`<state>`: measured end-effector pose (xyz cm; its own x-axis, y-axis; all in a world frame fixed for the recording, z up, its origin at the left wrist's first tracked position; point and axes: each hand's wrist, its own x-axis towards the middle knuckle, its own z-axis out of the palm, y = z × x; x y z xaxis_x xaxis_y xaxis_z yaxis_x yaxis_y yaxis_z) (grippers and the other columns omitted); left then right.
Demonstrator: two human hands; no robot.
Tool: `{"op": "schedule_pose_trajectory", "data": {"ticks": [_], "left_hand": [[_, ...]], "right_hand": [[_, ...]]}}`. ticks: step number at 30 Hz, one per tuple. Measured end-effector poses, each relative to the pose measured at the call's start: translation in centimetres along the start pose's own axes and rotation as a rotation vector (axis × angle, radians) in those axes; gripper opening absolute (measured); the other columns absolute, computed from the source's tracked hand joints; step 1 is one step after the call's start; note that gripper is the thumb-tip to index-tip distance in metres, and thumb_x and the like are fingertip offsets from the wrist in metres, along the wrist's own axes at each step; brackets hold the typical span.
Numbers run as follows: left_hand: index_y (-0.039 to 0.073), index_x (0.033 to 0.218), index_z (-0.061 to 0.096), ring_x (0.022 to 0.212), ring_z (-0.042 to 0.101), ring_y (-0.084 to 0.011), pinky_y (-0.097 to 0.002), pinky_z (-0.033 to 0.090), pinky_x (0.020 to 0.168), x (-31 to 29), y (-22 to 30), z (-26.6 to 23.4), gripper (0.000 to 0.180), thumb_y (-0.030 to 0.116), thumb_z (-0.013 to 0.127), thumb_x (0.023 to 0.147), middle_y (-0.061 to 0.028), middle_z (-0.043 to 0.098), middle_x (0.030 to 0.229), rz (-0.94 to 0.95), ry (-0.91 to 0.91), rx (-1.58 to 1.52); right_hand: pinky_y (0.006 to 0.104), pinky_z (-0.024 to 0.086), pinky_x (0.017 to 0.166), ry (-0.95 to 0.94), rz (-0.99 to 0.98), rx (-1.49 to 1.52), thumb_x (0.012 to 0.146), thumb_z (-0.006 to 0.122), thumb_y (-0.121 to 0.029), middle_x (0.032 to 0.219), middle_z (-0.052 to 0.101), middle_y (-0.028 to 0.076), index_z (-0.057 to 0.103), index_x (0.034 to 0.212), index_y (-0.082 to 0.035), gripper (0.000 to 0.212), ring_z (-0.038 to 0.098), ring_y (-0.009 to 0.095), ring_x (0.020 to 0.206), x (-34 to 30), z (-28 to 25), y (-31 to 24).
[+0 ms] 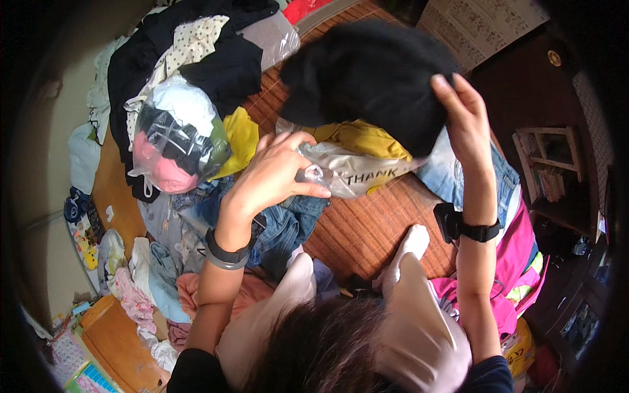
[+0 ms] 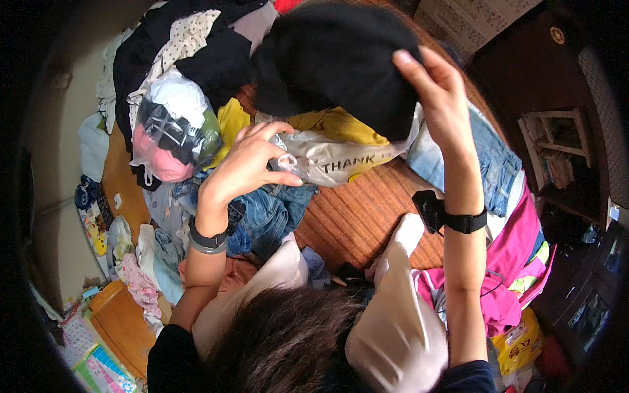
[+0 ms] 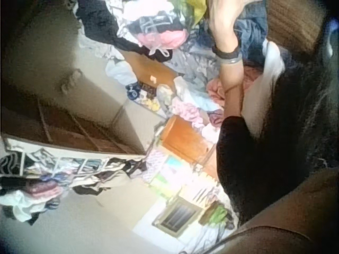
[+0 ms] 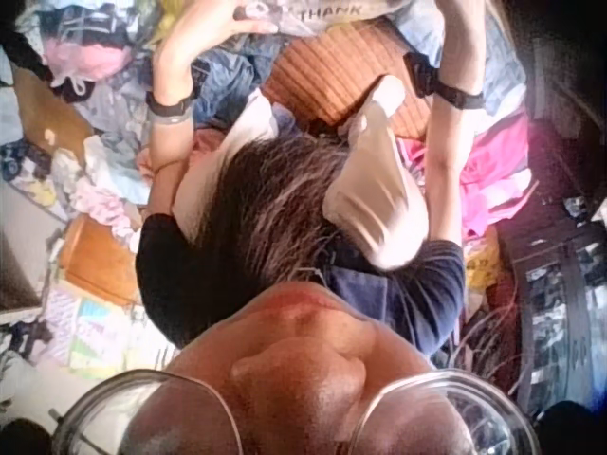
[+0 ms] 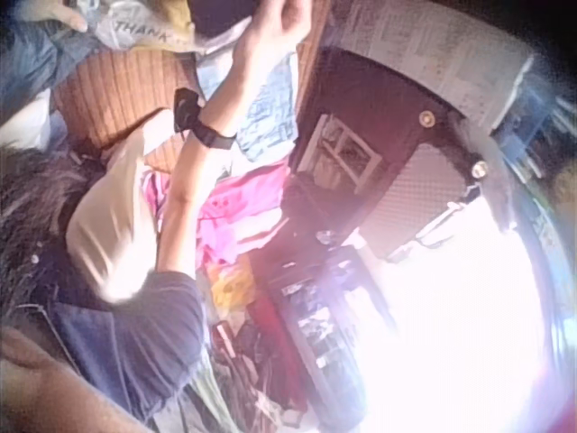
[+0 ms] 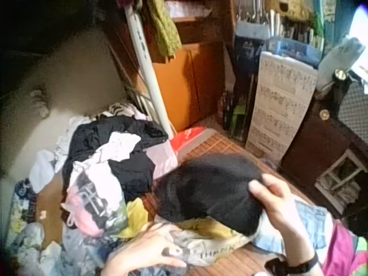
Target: The person folds a pair of jeans by hand, unties a plastic bag containing clothes, and spreads out a light-colored jacket on the floor.
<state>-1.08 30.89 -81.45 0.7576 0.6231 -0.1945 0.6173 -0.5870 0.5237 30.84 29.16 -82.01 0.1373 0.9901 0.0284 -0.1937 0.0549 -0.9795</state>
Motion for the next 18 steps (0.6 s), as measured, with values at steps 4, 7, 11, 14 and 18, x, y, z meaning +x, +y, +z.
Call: {"op": "schedule_pose_trajectory", "data": {"ticks": [4,7,11,14,18], "left_hand": [[0.005,0.079,0.074,0.132,0.046,-0.0335,-0.0466,0.036,0.108,0.0,-1.9,2.2,0.043,0.046,0.083,0.069,-0.0143,0.055,0.14,-0.04,-0.063,-0.042],[0.004,0.078,0.073,0.132,0.046,-0.0342,-0.0467,0.038,0.107,-0.2,-2.3,3.1,0.044,0.047,0.082,0.069,-0.0134,0.054,0.142,-0.029,-0.22,-0.018],[0.005,0.085,0.073,0.138,0.038,-0.0341,-0.0495,0.036,0.107,-0.1,-1.3,3.2,0.046,0.048,0.082,0.069,-0.013,0.049,0.145,0.043,-0.239,0.026],[0.007,0.114,0.06,0.143,0.031,-0.032,-0.0588,0.03,0.109,0.0,-0.5,3.0,0.062,0.04,0.086,0.068,-0.0101,0.038,0.152,0.171,-0.164,0.085],[0.011,0.14,0.032,0.138,0.041,-0.0293,-0.0609,0.03,0.107,1.2,0.0,7.0,0.106,0.032,0.094,0.057,-0.0078,0.043,0.146,0.112,0.02,-0.012]], "right_hand": [[0.0297,0.05,0.098,0.233,-0.069,0.558,0.101,0.058,-0.026,0.119,0.068,0.01,0.062,0.123,0.0,0.034,0.064,0.019,0.109,0.8,-1.5,-1.8],[0.0346,0.05,0.099,0.208,-0.093,0.731,0.102,0.055,-0.03,0.123,0.066,0.012,0.06,0.128,-0.003,0.038,0.064,0.021,0.11,1.8,-4.0,-3.1],[0.0483,0.037,0.113,0.12,-0.234,0.83,0.105,0.045,-0.029,0.142,0.053,0.017,0.049,0.139,0.0,0.045,0.051,0.03,0.13,2.6,-11.2,-6.7],[0.0517,0.024,0.12,0.596,-0.254,0.718,0.106,0.042,-0.032,0.153,0.04,0.015,0.043,0.145,-0.001,0.05,0.037,0.033,0.142,2.3,-10.6,-8.8],[0.0505,0.029,0.118,0.682,-0.297,0.628,0.105,0.044,-0.03,0.146,0.05,0.015,0.048,0.142,-0.003,0.046,0.045,0.033,0.136,0.9,-12.4,-8.6]]}}
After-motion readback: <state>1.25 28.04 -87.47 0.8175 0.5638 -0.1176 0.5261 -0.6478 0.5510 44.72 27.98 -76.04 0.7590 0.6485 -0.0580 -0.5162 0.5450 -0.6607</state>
